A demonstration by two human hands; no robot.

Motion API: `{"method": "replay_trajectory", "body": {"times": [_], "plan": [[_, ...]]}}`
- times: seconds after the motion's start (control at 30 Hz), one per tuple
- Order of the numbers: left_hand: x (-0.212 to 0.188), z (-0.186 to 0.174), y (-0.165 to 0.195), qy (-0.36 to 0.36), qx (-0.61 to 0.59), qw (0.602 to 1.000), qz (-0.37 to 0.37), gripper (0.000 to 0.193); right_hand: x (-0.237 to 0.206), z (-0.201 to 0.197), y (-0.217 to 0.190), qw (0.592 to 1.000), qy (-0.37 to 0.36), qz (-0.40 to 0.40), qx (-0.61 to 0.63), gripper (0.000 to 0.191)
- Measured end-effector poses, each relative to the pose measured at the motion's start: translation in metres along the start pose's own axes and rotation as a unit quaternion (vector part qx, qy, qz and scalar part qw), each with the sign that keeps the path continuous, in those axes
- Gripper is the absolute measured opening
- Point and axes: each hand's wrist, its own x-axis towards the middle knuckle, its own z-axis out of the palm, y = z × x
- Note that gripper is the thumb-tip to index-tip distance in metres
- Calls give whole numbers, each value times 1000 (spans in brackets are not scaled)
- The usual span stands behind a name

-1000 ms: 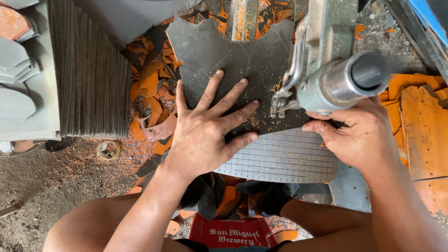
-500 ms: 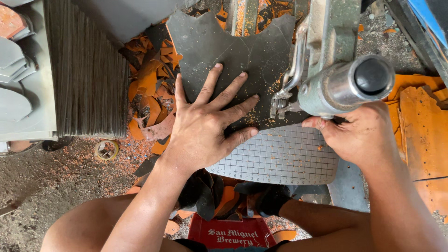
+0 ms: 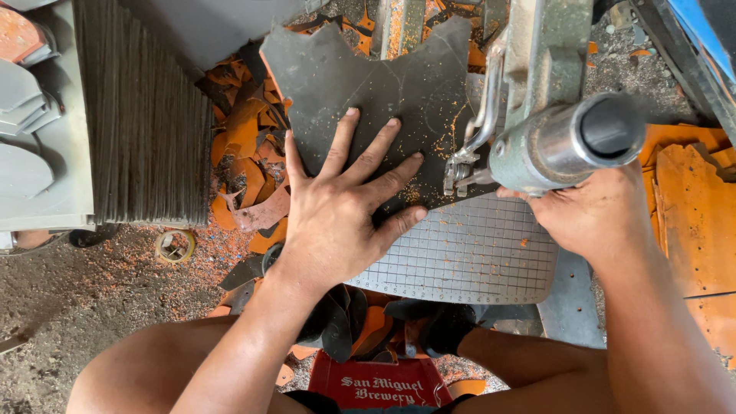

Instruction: The person uses a vertical cutting machine to cut a dark rubber sheet into a specific shape. They guide the material under the blade, rotate it to follow the cut line, and remove the finished piece.

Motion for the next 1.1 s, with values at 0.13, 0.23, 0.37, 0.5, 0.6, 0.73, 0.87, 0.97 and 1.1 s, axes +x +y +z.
{"method": "replay_trajectory", "body": {"times": [0.13, 0.23, 0.37, 0.5, 0.6, 0.73, 0.87, 0.97, 1.1], "plan": [[-7, 3, 11, 18, -4, 999, -37, 51, 7, -3, 6, 999, 9, -22, -47, 25], [-12, 6, 22, 31, 13, 997, -68, 51, 13, -3, 11, 998, 19, -30, -58, 24], [-25, 3, 42, 7, 56, 993, -104, 59, 22, -2, 18, 997, 27, -38, -67, 23], [-32, -13, 51, -45, 81, 993, -75, 68, 30, -1, 22, 996, 32, -43, -68, 21], [-33, -29, 41, -148, 73, 984, -68, 72, 36, 0, 25, 996, 33, -47, -68, 20], [-18, -35, 4, -102, 50, 990, 80, 65, 40, 2, 31, 996, 34, -47, -68, 19], [-21, -24, -3, -42, 50, 993, 101, 60, 45, 5, 38, 996, 34, -55, -65, 17], [-29, -14, 10, -41, 59, 996, 57, 64, 51, 12, 46, 996, 29, -64, -56, 16], [-33, -7, 24, -55, 65, 996, 8, 70, 62, 23, 60, 996, 31, -78, -38, 15]]}}
